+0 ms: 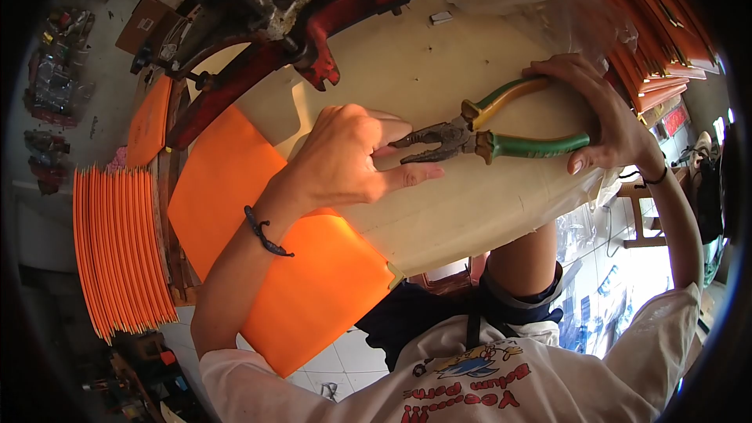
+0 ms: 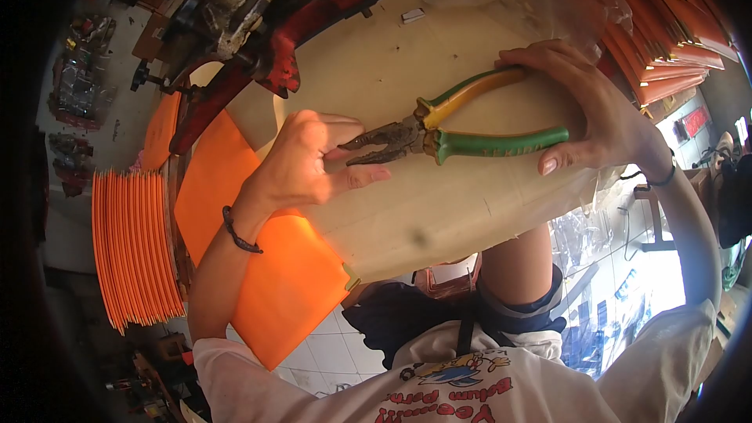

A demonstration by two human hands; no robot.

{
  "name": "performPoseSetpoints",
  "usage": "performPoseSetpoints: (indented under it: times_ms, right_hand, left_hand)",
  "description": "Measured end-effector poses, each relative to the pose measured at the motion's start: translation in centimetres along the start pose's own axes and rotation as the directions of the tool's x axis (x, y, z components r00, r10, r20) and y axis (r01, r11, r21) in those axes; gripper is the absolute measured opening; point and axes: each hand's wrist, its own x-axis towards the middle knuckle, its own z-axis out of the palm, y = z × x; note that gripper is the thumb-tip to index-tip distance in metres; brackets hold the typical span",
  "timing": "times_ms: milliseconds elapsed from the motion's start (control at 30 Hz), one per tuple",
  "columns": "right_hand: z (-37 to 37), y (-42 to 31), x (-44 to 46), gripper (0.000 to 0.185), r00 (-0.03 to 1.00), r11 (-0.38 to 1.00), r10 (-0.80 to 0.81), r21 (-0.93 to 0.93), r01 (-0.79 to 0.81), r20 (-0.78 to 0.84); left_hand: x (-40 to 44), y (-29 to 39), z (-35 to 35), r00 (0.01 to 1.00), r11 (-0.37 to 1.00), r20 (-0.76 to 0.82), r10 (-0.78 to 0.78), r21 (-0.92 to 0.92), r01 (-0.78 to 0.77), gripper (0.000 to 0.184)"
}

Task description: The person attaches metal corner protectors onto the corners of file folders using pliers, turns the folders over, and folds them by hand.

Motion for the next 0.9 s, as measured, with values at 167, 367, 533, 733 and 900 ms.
performPoseSetpoints:
  times_ms: [167,367,533,733,900]
  right_hand:
    - [0.0,0.13,-0.11,0.113,1.0,1.0,0.007,0.0,-0.007,-0.003]
    - [0.1,0.23,-0.1,0.113,1.0,0.999,0.003,0.035,-0.003,-0.012]
    - [0.06,0.2,-0.08,0.114,1.0,1.0,0.001,0.028,-0.001,-0.008]
    - [-0.02,0.13,0.04,0.11,1.0,1.0,-0.017,0.014,0.017,-0.017]
    - [-0.18,0.01,0.1,0.102,1.0,0.998,-0.02,0.058,0.021,-0.01]
  left_hand:
    - [-0.06,-0.17,0.12,0.999,0.999,0.022,-0.031,-0.015,0.032,0.044]
    - [-0.07,-0.31,0.17,0.999,0.999,0.024,-0.032,-0.025,0.032,0.044]
    - [-0.05,-0.33,-0.38,0.989,0.992,0.113,-0.092,0.095,0.082,0.045]
    - [-0.16,-0.6,-0.11,0.994,0.997,0.081,-0.071,0.024,0.069,0.044]
    - [-0.04,-0.6,0.12,0.999,1.0,0.03,-0.011,0.002,0.011,0.047]
